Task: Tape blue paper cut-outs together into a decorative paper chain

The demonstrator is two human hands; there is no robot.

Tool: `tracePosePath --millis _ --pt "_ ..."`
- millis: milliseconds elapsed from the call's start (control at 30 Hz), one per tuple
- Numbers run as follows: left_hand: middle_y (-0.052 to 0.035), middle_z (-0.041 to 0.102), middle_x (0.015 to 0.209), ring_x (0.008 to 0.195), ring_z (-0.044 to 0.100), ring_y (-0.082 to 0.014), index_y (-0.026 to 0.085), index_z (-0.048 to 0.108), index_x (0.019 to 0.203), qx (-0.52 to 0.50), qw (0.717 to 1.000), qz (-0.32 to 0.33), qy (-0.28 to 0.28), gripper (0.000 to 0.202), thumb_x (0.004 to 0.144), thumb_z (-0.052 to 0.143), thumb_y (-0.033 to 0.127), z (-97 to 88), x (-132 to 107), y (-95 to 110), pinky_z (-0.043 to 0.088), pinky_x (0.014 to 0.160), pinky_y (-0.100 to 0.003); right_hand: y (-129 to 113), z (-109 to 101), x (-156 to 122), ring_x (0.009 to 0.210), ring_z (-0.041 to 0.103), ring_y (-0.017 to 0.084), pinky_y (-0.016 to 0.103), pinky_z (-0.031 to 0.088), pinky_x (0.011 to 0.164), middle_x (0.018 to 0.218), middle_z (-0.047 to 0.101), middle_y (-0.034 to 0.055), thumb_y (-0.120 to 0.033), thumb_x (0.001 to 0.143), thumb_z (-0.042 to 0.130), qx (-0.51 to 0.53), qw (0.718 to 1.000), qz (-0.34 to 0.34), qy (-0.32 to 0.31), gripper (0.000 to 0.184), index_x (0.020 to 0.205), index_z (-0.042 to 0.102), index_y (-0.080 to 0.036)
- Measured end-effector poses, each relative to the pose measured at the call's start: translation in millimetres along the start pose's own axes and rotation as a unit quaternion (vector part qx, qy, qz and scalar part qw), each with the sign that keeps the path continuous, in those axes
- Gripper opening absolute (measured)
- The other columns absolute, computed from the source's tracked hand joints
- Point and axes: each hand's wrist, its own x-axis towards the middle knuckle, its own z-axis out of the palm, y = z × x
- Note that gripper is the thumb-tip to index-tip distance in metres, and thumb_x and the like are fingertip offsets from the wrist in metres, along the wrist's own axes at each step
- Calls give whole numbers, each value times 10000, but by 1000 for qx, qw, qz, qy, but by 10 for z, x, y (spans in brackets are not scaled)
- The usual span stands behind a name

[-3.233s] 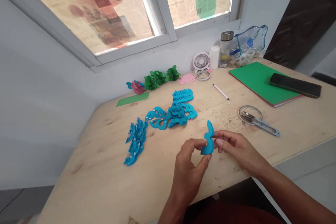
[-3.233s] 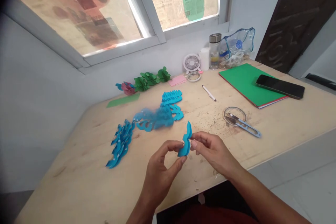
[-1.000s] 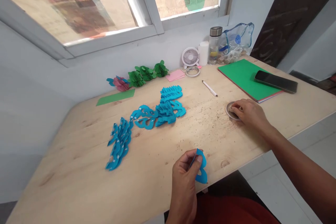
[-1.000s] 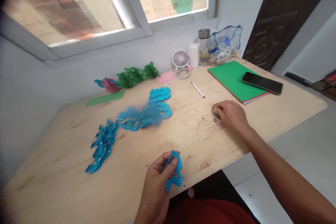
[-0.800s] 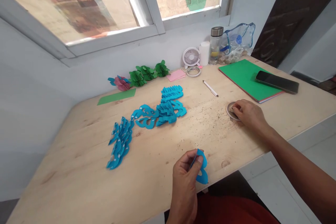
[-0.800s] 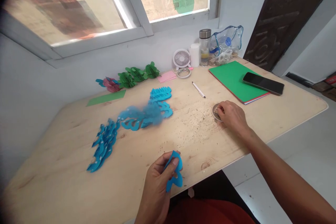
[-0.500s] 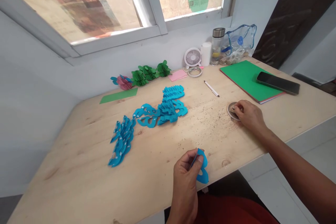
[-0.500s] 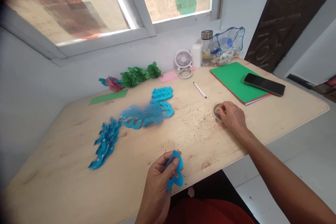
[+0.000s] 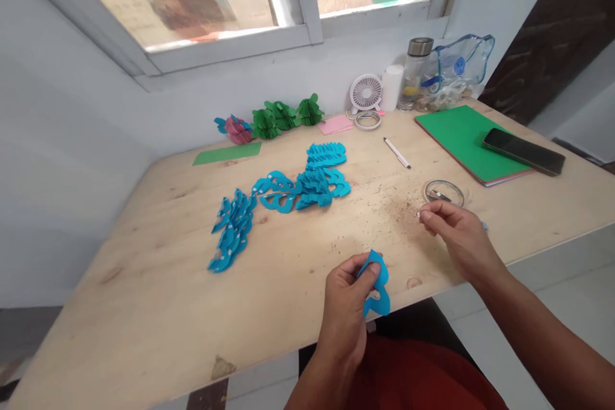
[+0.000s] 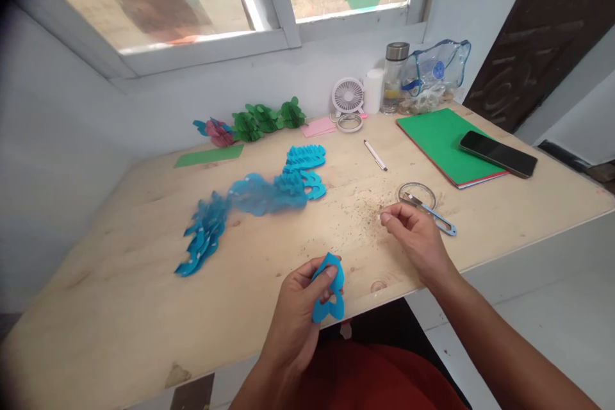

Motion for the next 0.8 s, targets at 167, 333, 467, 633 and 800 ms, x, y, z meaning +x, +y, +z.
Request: tracePosePath --millis 167,333,467,633,800 --pt "22 555 567 494 418 -73 139 688 697 -22 999 22 21 141 611 749 233 16 22 5 345 482 -199 -137 230 -312 713 541 174 298 428 645 731 598 23 -311 828 583 -37 996 -63 -53 118 764 606 -214" --pt "25 565 571 497 437 -76 149 653 673 -15 999 38 35 120 634 724 237 12 14 -14 362 496 -203 -230 393 -469 653 524 170 310 415 615 695 594 22 -203 868 519 -149 962 -221 -55 126 759 577 -228" --pt "19 580 585 513 449 -76 142 655 679 -2 997 68 28 95 652 705 218 5 4 -33 369 497 -195 -246 477 -508 690 564 182 323 444 646 719 616 37 -158 867 515 -185 938 -288 -46 122 793 584 -226" --pt "14 603 588 520 498 -89 145 643 709 6 997 78 16 113 671 707 231 -2 11 -57 378 473 -185 -230 494 -524 668 553 164 305 438 617 697 611 18 -149 861 529 -156 944 -289 -36 122 783 595 -215" --pt "22 599 607 498 517 -89 153 614 720 5 996 88 -4 134 701 698 254 20 19 -82 407 486 -202 -194 490 -539 805 599 173 299 474 672 913 646 44 -210 855 562 -26 983 -144 -112 93 786 624 -216"
